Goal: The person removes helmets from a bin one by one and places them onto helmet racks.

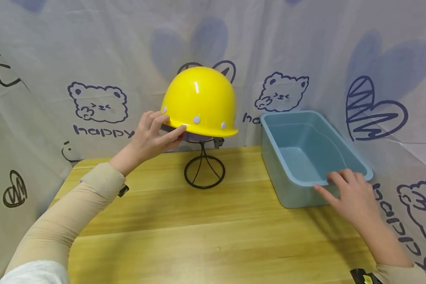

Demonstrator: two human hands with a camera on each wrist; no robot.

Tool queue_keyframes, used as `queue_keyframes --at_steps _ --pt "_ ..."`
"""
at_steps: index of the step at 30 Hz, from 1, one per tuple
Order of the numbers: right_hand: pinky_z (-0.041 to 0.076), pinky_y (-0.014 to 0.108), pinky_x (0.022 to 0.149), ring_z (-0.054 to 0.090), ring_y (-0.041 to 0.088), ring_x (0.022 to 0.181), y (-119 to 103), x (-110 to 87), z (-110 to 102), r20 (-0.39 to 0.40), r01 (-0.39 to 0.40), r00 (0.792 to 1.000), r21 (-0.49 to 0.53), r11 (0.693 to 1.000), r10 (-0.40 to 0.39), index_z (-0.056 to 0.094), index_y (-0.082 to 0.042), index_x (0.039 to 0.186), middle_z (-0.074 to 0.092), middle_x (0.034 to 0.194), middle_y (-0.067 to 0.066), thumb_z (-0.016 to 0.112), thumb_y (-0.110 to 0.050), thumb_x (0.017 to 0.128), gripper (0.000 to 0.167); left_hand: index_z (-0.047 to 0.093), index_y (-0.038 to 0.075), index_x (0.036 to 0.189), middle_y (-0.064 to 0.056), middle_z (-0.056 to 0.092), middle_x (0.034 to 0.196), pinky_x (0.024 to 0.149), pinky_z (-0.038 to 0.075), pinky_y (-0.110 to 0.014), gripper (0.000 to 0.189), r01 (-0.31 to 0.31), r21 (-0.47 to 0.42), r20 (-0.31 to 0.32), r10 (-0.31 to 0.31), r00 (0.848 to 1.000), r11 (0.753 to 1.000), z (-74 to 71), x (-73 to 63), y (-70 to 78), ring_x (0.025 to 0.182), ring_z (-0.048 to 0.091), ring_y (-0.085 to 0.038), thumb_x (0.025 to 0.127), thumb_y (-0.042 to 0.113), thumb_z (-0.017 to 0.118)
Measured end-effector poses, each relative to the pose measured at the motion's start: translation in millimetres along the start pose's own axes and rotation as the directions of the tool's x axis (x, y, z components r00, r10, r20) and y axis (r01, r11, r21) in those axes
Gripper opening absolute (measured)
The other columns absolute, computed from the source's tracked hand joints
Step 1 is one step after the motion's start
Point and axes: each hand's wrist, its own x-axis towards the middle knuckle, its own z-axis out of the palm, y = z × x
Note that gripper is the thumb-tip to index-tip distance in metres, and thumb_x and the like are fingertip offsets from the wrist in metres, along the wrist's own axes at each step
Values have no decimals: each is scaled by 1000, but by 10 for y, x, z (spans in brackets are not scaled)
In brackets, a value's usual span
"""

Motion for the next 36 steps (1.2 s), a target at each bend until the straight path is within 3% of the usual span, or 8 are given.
queue_keyframes --at_steps 8,15,21,36 --pt "38 59 72 47 47 90 5 -10 17 -6 -8 1000 -1 1000 8 61 0 102 53 103 25 71 -43 85 48 48 31 129 -15 48 106 77 50 -50 45 6 27 -40 -4 999 1000 35 -33 53 102 55 -34 88 30 68" --pt "38 59 72 46 47 90 2 -32 41 -15 -12 1000 14 1000 13 61 -1 102 53 103 24 71 -43 84 46 47 32 129 -14 47 105 78 50 -50 47 23 27 -46 -22 999 999 54 -92 106 101 54 -33 87 26 69" --pt "38 63 75 46 50 95 -7 -42 49 -16 -21 1000 30 999 22 60 -1 104 52 106 26 70 -43 85 47 48 33 129 -14 45 103 77 47 -50 51 30 18 -48 -30 998 999 66 -146 154 100 51 -33 87 12 68" --pt "38 59 72 46 48 93 -43 -47 39 -31 -31 999 24 999 32 60 0 105 51 106 27 69 -43 86 48 56 30 132 -12 50 106 76 43 -46 53 20 -93 41 -16 999 996 -61 -231 207 93 46 -28 88 1 62"
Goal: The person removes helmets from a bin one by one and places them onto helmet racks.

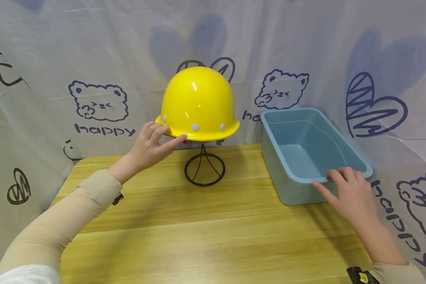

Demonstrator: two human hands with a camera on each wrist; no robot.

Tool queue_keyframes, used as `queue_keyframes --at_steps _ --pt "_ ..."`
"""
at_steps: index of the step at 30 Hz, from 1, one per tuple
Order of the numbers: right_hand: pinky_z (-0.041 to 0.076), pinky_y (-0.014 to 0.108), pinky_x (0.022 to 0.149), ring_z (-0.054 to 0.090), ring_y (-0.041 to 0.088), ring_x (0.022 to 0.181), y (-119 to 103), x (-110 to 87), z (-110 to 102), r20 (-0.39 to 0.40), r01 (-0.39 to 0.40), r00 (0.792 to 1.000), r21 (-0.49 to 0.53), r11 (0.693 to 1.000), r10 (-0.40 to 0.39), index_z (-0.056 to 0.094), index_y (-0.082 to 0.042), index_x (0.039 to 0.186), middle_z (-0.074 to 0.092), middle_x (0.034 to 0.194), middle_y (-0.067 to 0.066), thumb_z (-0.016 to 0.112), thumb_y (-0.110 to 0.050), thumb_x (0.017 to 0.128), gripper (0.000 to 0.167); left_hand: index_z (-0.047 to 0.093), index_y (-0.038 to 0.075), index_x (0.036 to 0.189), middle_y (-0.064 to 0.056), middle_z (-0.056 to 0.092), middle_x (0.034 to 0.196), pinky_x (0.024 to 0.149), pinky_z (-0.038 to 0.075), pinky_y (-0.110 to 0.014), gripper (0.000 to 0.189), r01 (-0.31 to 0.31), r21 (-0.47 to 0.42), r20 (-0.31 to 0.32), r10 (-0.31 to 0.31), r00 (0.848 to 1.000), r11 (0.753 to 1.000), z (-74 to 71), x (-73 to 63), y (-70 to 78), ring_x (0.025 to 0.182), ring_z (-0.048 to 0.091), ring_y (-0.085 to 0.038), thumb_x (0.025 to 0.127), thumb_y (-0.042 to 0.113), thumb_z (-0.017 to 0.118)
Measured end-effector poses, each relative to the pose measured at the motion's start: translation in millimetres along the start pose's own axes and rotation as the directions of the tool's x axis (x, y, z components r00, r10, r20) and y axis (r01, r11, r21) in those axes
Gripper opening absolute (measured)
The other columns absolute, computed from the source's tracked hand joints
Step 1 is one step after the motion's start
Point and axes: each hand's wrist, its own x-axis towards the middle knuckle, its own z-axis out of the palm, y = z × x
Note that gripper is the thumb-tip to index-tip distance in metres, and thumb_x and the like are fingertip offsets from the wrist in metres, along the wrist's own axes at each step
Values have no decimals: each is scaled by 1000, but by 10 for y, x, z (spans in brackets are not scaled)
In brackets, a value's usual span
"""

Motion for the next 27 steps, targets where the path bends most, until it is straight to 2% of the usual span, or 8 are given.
queue_keyframes --at_steps 6,10,12,17,22,27 --pt "37 60 73 44 48 93 11 19 -4 -7 5 1000 25 1000 -5 60 0 105 51 107 27 69 -42 87 47 59 28 131 -13 53 105 74 44 -44 55 -16 -30 17 17 1000 999 -57 6 23 91 48 -29 80 10 67" --pt "36 61 74 44 49 93 26 8 3 -10 5 1000 52 999 -4 60 0 105 51 108 27 70 -42 86 47 58 27 133 -15 53 109 75 46 -44 55 28 -45 82 -24 996 999 -136 34 102 94 49 -30 81 10 64" --pt "37 61 74 44 49 93 36 4 3 -19 7 1000 51 999 -6 60 0 105 51 108 28 70 -42 86 47 57 27 135 -16 53 111 77 48 -44 55 69 -44 131 -63 989 997 -181 65 163 97 50 -31 83 11 62" --pt "37 62 74 45 50 94 38 -5 13 -23 6 1000 28 1000 -5 60 1 105 51 107 28 70 -42 86 48 55 26 138 -17 54 116 85 50 -45 55 168 -32 240 -155 958 985 -298 126 314 104 52 -33 85 14 62" --pt "37 62 74 45 49 93 33 -4 19 -27 9 1000 21 1000 -8 60 1 106 51 106 28 70 -42 86 49 55 26 138 -17 53 120 86 49 -46 54 211 -33 277 -194 941 977 -342 152 403 108 52 -34 86 15 62" --pt "37 62 74 44 49 93 16 -11 22 -30 8 1000 22 1000 -8 60 1 106 51 106 28 70 -41 86 48 52 26 140 -17 52 122 89 50 -47 59 237 -42 317 -212 924 971 -347 150 475 111 51 -34 83 15 64"
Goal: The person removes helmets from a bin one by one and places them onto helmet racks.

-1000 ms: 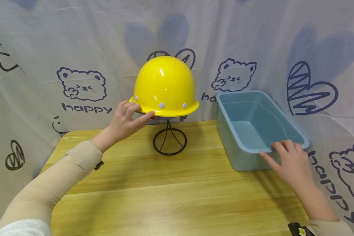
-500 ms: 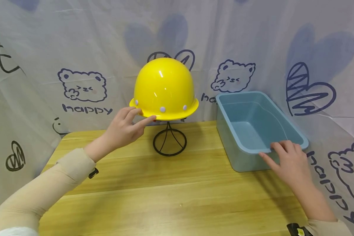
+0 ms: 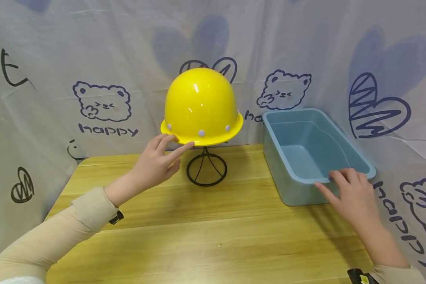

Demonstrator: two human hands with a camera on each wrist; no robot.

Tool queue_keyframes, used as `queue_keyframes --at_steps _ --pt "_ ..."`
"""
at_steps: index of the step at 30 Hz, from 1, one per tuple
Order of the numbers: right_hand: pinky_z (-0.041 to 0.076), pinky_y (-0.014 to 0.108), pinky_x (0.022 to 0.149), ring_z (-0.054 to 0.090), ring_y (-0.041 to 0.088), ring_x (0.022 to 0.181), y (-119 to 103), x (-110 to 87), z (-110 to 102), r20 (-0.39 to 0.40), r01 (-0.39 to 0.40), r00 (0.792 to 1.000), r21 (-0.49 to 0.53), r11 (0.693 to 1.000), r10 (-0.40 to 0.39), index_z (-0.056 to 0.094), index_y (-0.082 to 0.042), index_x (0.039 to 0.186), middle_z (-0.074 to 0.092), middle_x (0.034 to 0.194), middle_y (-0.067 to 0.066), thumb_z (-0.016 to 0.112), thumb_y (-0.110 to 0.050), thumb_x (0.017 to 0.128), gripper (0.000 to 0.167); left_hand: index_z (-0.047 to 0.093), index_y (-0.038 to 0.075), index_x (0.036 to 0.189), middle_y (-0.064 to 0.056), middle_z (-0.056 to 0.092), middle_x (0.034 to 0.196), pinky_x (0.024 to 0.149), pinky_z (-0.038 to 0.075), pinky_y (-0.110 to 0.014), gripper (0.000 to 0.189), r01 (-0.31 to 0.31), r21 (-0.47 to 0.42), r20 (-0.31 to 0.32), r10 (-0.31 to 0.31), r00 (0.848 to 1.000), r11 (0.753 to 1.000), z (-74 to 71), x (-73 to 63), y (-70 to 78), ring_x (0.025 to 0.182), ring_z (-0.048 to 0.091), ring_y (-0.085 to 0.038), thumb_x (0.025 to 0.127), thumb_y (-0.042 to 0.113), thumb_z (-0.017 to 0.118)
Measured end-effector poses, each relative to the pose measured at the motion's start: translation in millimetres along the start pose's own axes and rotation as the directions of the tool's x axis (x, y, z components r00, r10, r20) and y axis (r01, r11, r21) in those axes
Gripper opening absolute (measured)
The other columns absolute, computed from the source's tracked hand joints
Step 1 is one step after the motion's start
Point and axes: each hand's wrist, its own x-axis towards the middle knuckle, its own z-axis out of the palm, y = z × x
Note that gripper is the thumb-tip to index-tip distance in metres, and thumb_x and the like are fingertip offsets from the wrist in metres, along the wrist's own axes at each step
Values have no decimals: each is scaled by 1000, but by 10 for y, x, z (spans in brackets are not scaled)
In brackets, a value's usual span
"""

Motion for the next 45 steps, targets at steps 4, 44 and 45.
queue_keyframes --at_steps 4,44,45 --pt "37 63 76 44 50 95 3 -5 -2 9 -7 1000 -3 1000 7 59 1 106 50 108 28 70 -41 87 48 51 26 141 -16 51 120 89 48 -46 60 10 -8 15 -10 1000 1000 22 -5 57 110 50 -34 83 15 62" --pt "42 60 75 49 49 91 -43 74 -120 88 43 995 -60 997 -38 61 7 103 53 104 30 72 -37 85 50 50 31 139 -10 56 117 91 45 -51 59 50 170 68 -62 996 984 -12 44 206 107 52 -31 82 22 63" --pt "42 60 75 49 49 92 -44 86 -141 117 42 992 -56 998 -35 60 8 104 53 105 31 70 -39 86 52 50 31 139 -10 56 117 91 45 -50 59 48 169 72 -61 996 985 -24 43 206 107 52 -31 82 22 63"
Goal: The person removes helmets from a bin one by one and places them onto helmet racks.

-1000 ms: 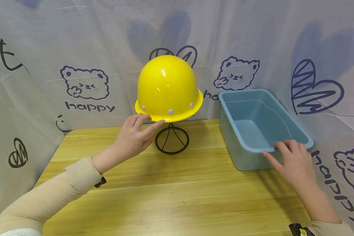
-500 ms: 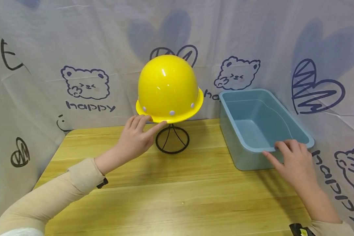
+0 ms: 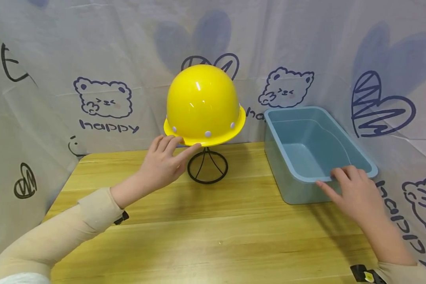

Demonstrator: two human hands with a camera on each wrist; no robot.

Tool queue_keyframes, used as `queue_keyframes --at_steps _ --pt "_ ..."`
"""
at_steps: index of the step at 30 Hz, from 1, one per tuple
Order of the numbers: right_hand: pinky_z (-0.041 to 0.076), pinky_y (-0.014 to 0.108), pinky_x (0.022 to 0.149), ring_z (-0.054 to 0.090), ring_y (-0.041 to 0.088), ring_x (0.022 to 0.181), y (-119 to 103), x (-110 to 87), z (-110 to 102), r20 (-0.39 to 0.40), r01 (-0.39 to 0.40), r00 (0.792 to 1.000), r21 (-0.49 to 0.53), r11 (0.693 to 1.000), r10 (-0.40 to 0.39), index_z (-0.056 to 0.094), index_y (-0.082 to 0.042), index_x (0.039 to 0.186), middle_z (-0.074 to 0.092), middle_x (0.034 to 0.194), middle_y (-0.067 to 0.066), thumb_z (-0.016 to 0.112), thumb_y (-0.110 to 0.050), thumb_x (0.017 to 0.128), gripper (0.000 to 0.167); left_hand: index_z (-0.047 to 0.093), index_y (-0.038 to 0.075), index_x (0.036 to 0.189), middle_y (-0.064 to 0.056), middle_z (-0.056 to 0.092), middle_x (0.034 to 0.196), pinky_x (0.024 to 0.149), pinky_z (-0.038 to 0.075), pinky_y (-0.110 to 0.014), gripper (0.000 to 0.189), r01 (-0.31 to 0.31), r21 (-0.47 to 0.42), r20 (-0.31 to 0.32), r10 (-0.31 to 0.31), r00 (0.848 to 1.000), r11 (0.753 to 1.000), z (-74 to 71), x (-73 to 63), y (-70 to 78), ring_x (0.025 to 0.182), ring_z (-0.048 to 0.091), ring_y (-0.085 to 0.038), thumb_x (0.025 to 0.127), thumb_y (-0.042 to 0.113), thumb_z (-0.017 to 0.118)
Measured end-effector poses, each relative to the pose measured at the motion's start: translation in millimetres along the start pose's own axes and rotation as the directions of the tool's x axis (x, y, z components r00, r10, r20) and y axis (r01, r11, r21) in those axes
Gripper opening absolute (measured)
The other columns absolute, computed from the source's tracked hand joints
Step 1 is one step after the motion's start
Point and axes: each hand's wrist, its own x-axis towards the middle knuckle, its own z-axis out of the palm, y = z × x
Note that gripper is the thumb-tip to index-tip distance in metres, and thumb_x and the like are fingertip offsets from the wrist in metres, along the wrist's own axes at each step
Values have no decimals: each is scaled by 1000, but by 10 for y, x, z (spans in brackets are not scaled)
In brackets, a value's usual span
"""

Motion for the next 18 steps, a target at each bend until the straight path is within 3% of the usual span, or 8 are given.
queue_keyframes --at_steps 6,12,18 --pt "43 63 75 50 49 100 3 69 -136 186 -37 982 24 999 32 59 8 114 51 116 32 54 -54 94 65 48 29 142 -12 56 122 99 45 -55 65 7 -29 67 -5 998 1000 -100 -50 -23 116 52 -32 80 23 68" --pt "43 67 77 50 50 104 -4 139 -237 298 -28 954 -4 1000 28 58 2 120 51 121 32 49 -60 94 68 40 29 148 -16 48 140 106 40 -60 74 26 -85 202 -8 979 996 -221 -125 -98 133 45 -37 81 21 69" --pt "41 71 83 48 52 109 -82 244 -351 369 2 929 -7 1000 1 55 1 126 50 125 33 46 -61 94 70 38 26 149 -18 37 152 109 35 -62 77 42 -119 265 -9 964 992 -318 -223 -201 141 35 -39 81 23 73"
